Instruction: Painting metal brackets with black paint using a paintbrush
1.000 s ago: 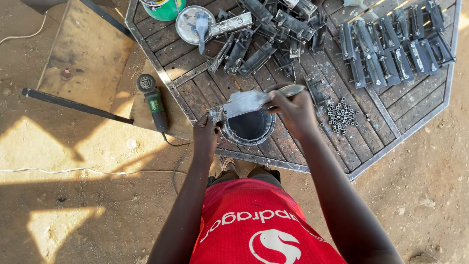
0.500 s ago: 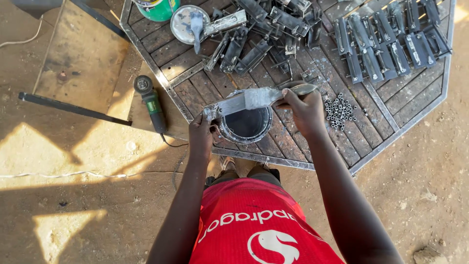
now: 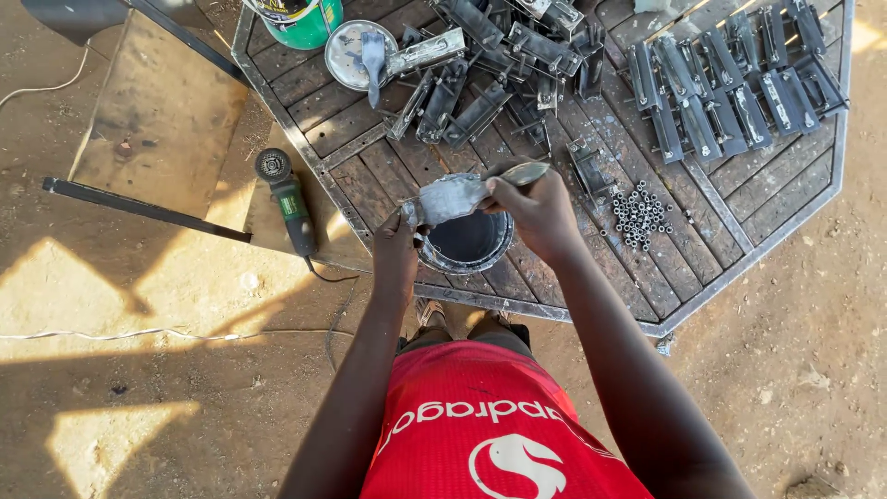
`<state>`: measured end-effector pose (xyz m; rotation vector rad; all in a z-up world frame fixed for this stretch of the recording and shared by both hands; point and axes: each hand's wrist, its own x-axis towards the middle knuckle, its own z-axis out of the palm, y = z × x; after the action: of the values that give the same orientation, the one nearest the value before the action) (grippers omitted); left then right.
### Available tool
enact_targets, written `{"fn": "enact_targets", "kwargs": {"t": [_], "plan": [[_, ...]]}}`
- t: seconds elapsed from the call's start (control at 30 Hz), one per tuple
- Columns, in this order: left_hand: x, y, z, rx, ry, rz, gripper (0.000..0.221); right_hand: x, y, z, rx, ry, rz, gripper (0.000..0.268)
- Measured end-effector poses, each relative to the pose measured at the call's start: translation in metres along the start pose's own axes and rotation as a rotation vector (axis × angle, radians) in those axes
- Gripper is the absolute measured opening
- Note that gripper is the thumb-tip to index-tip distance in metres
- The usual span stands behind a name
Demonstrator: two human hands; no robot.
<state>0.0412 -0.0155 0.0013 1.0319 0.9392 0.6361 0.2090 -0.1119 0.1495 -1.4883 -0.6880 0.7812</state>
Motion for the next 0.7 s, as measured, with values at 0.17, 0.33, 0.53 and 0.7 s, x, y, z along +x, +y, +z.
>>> {"fn": "enact_targets", "kwargs": {"t": [0.17,0.33,0.53,0.7], "plan": [[-0.003,0.002,-0.012,0.035,0.062,-0.005,0.036,0.008,0.031,-0.061,-0.093,0.091,-0.029,0.019],[-0.009,-0.001,-0.012,0.047,0.060,-0.002,0.038,0.011,0.038,-0.073,-0.005,0.184,-0.038,0.015],[-0.007,0.008,-0.005,0.062,0.009,0.022,0.035,0.007,0.039,-0.044,0.041,0.071,-0.001,0.016],[-0.031,0.047,-0.014,0.298,-0.063,0.085,0.031,0.007,0.048,-0.114,-0.400,0.177,0.057,0.026]]}}
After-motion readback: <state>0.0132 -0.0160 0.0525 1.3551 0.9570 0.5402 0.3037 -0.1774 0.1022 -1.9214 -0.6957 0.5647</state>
